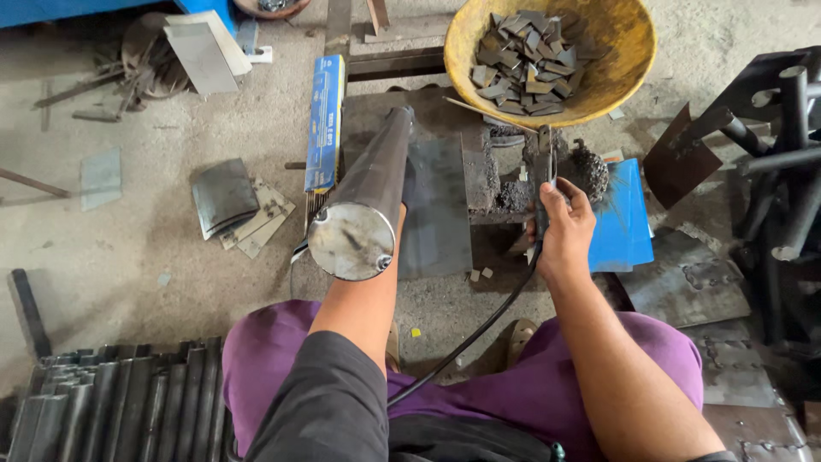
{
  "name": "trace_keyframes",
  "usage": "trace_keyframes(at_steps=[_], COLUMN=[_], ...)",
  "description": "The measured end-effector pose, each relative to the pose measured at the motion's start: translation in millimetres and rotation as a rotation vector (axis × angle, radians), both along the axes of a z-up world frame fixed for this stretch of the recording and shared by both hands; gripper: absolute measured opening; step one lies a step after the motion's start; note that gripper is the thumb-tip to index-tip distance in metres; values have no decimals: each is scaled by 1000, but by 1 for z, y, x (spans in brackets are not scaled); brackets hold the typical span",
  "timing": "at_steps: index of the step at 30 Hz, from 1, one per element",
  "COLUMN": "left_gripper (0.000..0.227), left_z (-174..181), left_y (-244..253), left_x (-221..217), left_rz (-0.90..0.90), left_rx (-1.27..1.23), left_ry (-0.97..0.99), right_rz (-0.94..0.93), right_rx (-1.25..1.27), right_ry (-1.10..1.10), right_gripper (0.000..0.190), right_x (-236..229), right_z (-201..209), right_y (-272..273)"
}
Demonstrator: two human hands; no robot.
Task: The person welds a metal pipe to a flat metal plate using a handheld welding torch. They hold the pipe with a gloved hand and apply the torch to the joint, creating bright sparks and light. The person adjusts the pipe's position on the plate and continues welding along the seam.
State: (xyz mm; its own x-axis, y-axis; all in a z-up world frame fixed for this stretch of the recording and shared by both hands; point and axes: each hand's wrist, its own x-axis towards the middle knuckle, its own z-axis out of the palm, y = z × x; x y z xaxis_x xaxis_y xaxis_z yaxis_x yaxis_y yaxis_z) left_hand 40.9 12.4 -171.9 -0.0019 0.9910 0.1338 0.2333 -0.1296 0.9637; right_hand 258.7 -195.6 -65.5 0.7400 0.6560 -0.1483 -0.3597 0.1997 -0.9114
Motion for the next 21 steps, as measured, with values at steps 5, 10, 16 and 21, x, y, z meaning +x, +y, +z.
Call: trace_keyframes(at_steps=[5,10,16,21], left_gripper=[37,37,37,37], left_z=[-7,-30,-49,-48], left_y=[12,1,-3,12], left_x=[14,13,10,26], left_rz=[44,87,117,120], left_rx=[131,186,249,297], left_ry=[171,318,434,478], right_rz=[19,19,32,38], right_rx=[-11,-4,-14,-35], right_ry=[12,36,90,87], right_gripper=[47,45,43,40], right_x=[-2,-2,-1,-1], right_z=[0,-2,-6,-10], right_y=[-1,-1,-2,-1])
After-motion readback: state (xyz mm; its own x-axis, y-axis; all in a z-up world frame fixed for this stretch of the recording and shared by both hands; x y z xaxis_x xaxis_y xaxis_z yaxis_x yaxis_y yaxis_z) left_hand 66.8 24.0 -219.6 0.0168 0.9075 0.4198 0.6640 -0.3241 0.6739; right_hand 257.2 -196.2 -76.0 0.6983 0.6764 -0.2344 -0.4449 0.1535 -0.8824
